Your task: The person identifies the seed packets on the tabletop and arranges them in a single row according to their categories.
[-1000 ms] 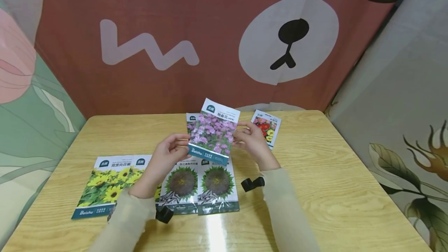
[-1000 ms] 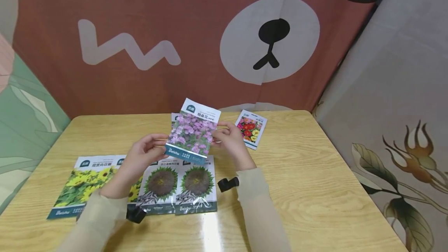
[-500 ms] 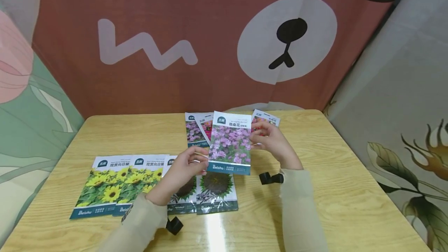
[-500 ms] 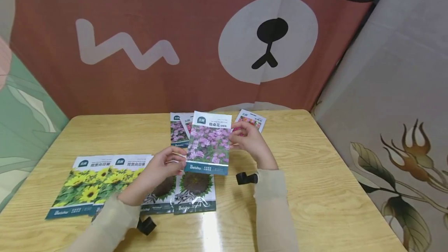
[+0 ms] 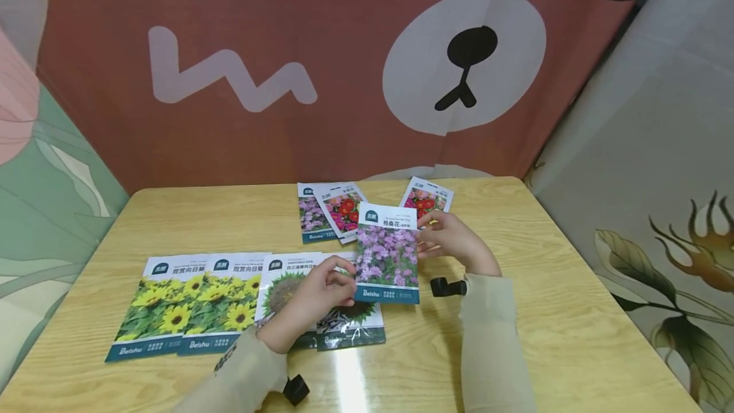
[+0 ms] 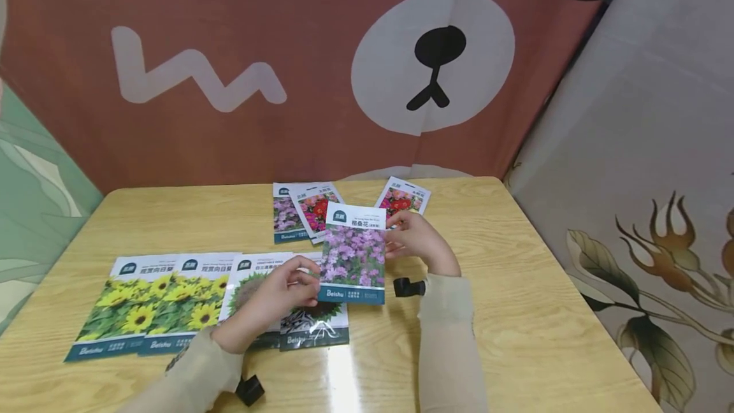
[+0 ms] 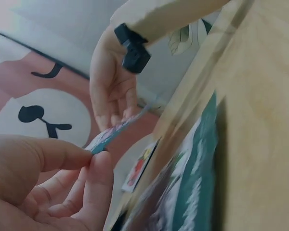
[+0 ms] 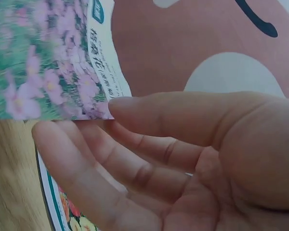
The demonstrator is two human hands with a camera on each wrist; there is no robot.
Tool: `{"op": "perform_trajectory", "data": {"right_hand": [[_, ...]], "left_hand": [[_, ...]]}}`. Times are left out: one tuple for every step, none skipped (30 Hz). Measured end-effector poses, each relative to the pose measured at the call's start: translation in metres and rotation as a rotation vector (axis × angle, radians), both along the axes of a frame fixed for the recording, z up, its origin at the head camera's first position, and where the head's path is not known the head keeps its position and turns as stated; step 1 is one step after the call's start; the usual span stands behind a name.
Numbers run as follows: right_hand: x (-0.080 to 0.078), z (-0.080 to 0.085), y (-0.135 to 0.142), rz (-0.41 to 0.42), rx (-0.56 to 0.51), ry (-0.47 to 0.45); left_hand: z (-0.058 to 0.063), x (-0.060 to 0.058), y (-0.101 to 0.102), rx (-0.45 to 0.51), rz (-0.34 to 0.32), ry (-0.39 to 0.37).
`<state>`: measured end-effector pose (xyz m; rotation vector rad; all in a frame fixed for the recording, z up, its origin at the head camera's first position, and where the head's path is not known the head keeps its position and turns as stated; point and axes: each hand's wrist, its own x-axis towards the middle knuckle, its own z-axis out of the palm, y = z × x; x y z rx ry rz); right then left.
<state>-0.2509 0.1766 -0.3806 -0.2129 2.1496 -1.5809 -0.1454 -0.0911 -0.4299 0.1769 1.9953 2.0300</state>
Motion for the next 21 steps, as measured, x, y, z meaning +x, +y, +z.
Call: {"op": "perform_trajectory", "data": {"right_hand": [[0.000,0.000,0.002,0.002,-0.007,-0.008],[-0.001,0.000,0.003,0.005,-0.016,-0.014],[-0.001,-0.001,0.005,0.010,-0.026,-0.017],[-0.002,-0.001,0.007,0.014,-0.038,-0.018],[-0.002,-0.001,0.009,0.014,-0.046,-0.020],[-0.002,-0.001,0.012,0.010,-0.052,-0.021],[-0.003,-0.002,0.014,0.013,-0.053,-0.018],[-0.003,-0.002,0.016,0.006,-0.052,-0.018],[-0.003,-0.003,0.018,0.003,-0.049,-0.018],[-0.004,-0.004,0.019,-0.004,-0.047,-0.022],[-0.004,-0.005,0.021,-0.003,-0.044,-0.023],[-0.004,-0.006,0.023,-0.004,-0.045,-0.027],[-0.004,-0.008,0.024,-0.006,-0.044,-0.031],[-0.005,-0.009,0.025,-0.007,-0.045,-0.037],[-0.005,-0.011,0.025,-0.004,-0.043,-0.040],[-0.006,-0.012,0.026,0.001,-0.040,-0.043],[-0.006,-0.014,0.026,0.008,-0.037,-0.043],[-0.007,-0.015,0.025,0.008,-0.036,-0.048],[-0.008,-0.017,0.025,0.009,-0.030,-0.051],[-0.008,-0.018,0.025,0.013,-0.024,-0.053],[-0.009,-0.019,0.025,0.010,-0.017,-0.056]], "left_hand": [[-0.001,0.001,0.001,0.004,-0.005,-0.013],[-0.002,0.002,0.003,0.008,-0.009,-0.026],[-0.002,0.004,0.004,0.009,-0.011,-0.036],[-0.003,0.005,0.005,0.008,-0.014,-0.046],[-0.004,0.006,0.007,0.008,-0.015,-0.056],[-0.004,0.007,0.008,0.010,-0.019,-0.061],[-0.005,0.008,0.009,0.008,-0.023,-0.063],[-0.006,0.009,0.010,0.006,-0.027,-0.064],[-0.007,0.010,0.012,0.007,-0.031,-0.070],[-0.008,0.011,0.013,0.007,-0.037,-0.075],[-0.008,0.012,0.015,0.010,-0.042,-0.078],[-0.009,0.013,0.016,0.012,-0.045,-0.078],[-0.009,0.013,0.017,0.016,-0.047,-0.083],[-0.010,0.014,0.018,0.022,-0.049,-0.084],[-0.010,0.015,0.019,0.028,-0.048,-0.091],[-0.010,0.015,0.020,0.032,-0.046,-0.093],[-0.010,0.016,0.021,0.036,-0.046,-0.096],[-0.011,0.016,0.022,0.036,-0.044,-0.097],[-0.011,0.017,0.023,0.038,-0.044,-0.098],[-0.012,0.017,0.023,0.035,-0.046,-0.092],[-0.012,0.018,0.024,0.035,-0.049,-0.091]]}}
